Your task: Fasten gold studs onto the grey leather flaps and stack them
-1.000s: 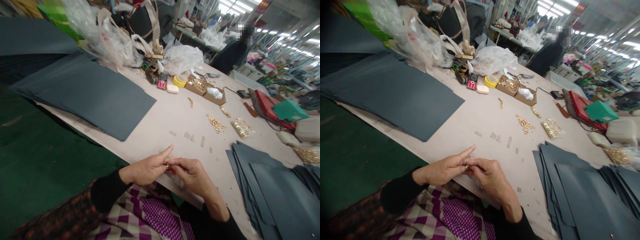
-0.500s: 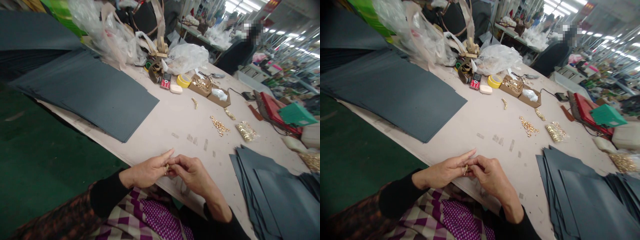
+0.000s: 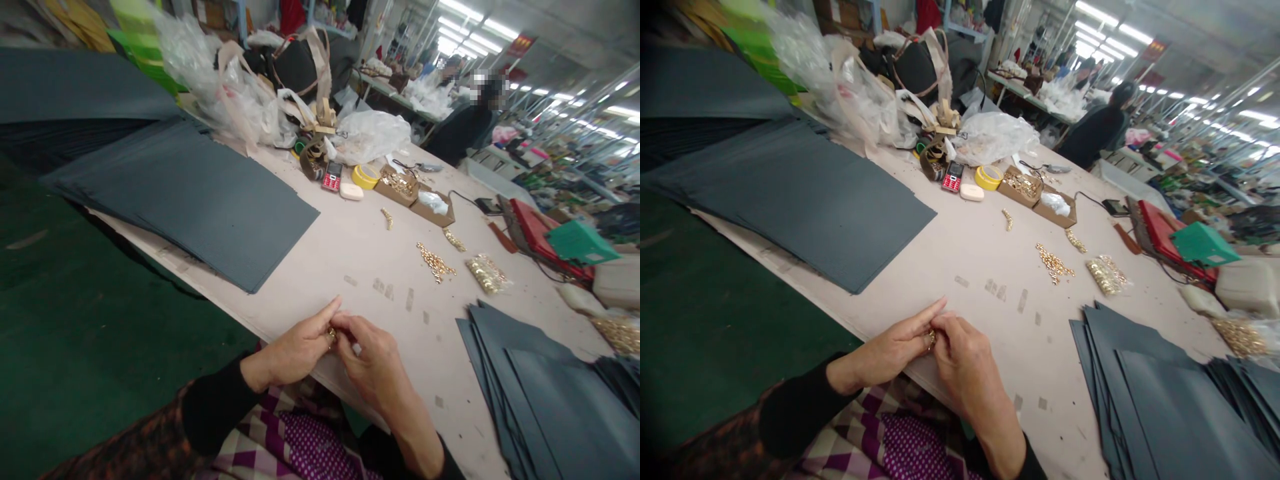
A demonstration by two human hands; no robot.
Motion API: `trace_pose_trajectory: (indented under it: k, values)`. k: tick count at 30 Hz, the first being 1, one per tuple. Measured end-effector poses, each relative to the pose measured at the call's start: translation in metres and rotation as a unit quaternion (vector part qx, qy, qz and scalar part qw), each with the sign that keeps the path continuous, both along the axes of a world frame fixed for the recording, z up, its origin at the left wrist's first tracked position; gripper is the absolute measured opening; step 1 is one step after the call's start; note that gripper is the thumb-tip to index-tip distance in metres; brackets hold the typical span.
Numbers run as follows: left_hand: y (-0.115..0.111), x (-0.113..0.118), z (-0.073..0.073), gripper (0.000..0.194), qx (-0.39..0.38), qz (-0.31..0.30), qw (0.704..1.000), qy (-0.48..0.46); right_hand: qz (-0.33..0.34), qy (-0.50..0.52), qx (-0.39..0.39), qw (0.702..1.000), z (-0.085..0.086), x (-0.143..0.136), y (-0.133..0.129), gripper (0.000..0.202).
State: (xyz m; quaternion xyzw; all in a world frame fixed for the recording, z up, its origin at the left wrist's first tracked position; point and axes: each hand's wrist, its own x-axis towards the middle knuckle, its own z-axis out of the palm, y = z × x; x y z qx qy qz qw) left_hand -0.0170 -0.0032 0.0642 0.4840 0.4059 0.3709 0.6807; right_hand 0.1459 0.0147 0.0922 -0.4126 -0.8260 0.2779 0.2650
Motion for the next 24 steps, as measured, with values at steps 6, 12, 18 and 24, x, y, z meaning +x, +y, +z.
trace_pose_trajectory:
  k: [6,12,18,24]
  values:
    - [-0.005,0.000,0.001,0.074,-0.019,0.010,0.998,-0.052,0.014,-0.012,0.065,0.998,-0.004,-0.003,-0.003,0.020]
    - [-0.008,0.006,0.000,0.067,-0.074,0.085,0.989,-0.095,-0.056,-0.039,0.141,0.988,-0.016,-0.011,-0.011,0.020]
    - [-0.007,0.008,0.005,0.062,-0.098,0.137,0.978,-0.122,-0.055,-0.059,0.148,0.986,-0.014,-0.014,-0.015,0.025]
    - [-0.010,0.011,0.000,0.057,-0.067,0.149,0.982,-0.092,-0.077,-0.074,0.090,0.990,-0.015,-0.011,-0.019,0.022]
